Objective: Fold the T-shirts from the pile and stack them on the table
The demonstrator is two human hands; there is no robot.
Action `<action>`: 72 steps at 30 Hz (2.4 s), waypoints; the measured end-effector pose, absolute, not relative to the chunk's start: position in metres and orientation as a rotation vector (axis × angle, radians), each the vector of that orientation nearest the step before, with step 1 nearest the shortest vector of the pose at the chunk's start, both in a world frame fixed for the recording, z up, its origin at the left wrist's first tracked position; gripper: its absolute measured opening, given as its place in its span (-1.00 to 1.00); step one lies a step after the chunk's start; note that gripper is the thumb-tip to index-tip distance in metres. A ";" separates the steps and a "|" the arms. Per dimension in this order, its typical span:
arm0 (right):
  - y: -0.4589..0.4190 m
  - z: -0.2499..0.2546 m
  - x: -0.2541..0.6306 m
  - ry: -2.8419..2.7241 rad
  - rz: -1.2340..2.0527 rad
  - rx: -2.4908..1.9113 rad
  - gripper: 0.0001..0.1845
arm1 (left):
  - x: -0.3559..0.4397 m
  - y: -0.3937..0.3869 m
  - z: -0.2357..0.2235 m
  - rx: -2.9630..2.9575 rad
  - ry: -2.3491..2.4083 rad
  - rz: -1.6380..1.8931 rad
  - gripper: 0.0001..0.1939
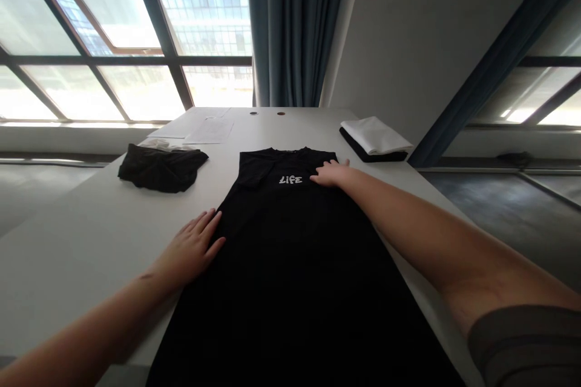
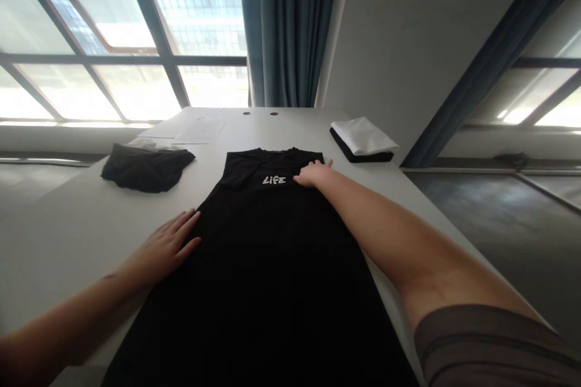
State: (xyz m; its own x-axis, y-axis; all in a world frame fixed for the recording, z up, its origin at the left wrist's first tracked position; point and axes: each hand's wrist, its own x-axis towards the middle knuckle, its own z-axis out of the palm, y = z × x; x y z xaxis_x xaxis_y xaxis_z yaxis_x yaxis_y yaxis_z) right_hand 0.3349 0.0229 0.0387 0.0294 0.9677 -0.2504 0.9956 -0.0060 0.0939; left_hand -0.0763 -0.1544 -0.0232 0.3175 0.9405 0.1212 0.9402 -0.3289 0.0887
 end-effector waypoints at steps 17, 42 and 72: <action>0.062 0.020 0.077 2.464 -0.254 1.956 -0.39 | -0.090 -0.292 -0.030 2.213 1.902 0.659 -0.51; 0.072 0.050 0.249 2.425 -0.240 2.348 -0.52 | 0.015 -0.317 0.048 2.404 1.058 0.518 -0.60; 0.100 0.000 0.237 2.614 -0.302 1.741 -0.35 | 0.025 -0.232 -0.018 2.857 1.279 0.152 -0.27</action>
